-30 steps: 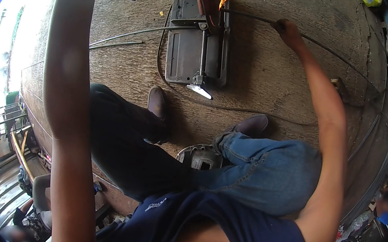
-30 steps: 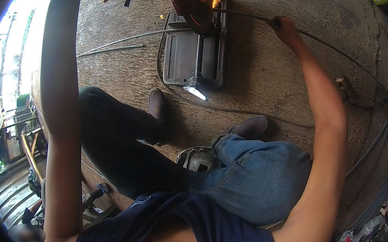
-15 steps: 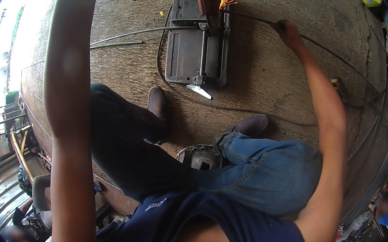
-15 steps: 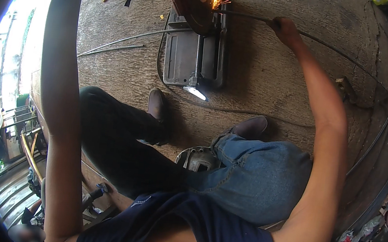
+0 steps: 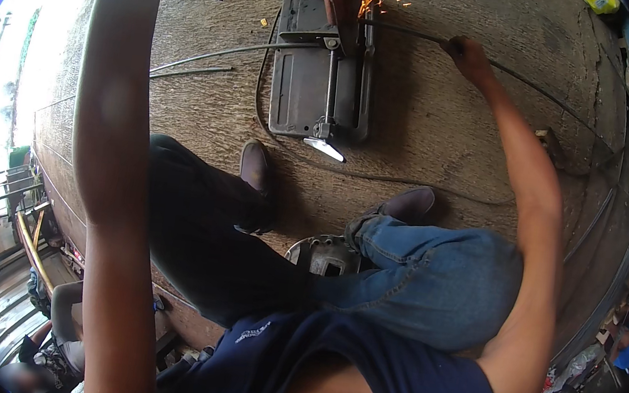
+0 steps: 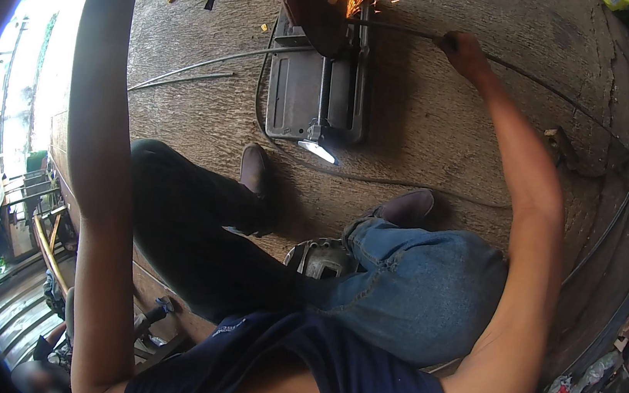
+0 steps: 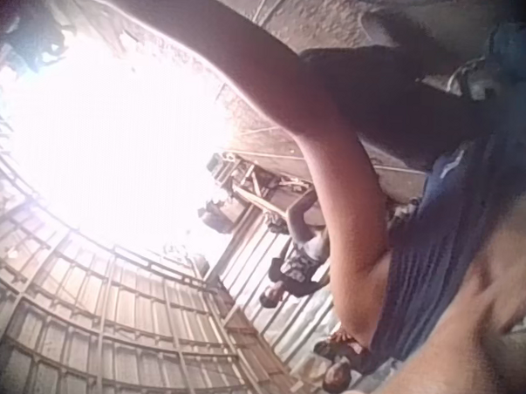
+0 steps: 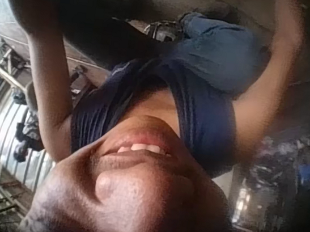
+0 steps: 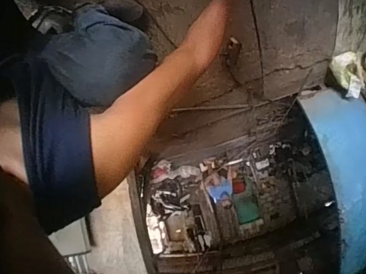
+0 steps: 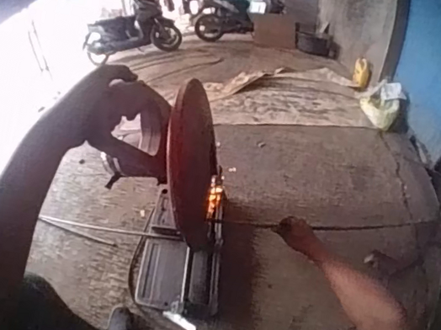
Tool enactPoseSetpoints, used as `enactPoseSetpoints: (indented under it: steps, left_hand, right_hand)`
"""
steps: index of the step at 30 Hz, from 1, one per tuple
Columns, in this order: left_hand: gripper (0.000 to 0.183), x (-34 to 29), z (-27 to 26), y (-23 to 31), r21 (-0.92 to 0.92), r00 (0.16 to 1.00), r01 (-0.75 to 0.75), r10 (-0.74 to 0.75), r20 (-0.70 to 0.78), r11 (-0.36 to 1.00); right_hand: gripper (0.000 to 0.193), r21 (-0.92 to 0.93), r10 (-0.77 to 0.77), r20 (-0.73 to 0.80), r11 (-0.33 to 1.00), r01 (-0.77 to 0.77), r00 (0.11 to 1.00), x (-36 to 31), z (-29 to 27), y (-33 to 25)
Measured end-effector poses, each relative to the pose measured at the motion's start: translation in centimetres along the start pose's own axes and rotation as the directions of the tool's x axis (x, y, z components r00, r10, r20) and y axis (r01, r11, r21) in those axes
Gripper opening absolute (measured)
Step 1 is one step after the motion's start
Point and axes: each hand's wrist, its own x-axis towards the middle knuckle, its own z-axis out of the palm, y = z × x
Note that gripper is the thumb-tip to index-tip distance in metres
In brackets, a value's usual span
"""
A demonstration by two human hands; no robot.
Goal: Use a metal chop saw to cut thin metal rods into segments.
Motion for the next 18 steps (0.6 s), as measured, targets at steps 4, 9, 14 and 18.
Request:
enactPoseSetpoints:
  steps: [4, 9, 14, 18]
  left_hand:
    - [0.036, -0.1, 0.1, -0.1, -0.021, 1.0, 0.009, -0.009, -0.002, 1.0]
    - [0.036, -0.3, 0.2, -0.3, -0.048, 1.0, 0.022, -0.022, -0.004, 0.999]
    - [0.035, -0.4, 0.4, -0.4, -0.08, 0.999, 0.031, -0.031, -0.01, 0.996]
    - [0.035, -0.6, 0.4, -0.6, -0.101, 0.999, 0.042, -0.043, -0.006, 0.994]
  right_hand:
    - [0.035, 0.03, -0.011, -0.009, 0.999, 0.011, 1.0, -0.4, -0.1, -0.6]
    - [0.035, -0.015, 0.026, 0.04, 1.0, -0.025, 0.999, -0.6, -0.7, -1.8]
    - [0.039, 0.035, 0.046, 0.033, 0.998, -0.047, 0.998, -0.9, -0.3, -0.8]
    - [0.04, 0.064, 0.031, 0.008, 0.997, -0.032, 0.999, -0.9, -0.2, -0.9]
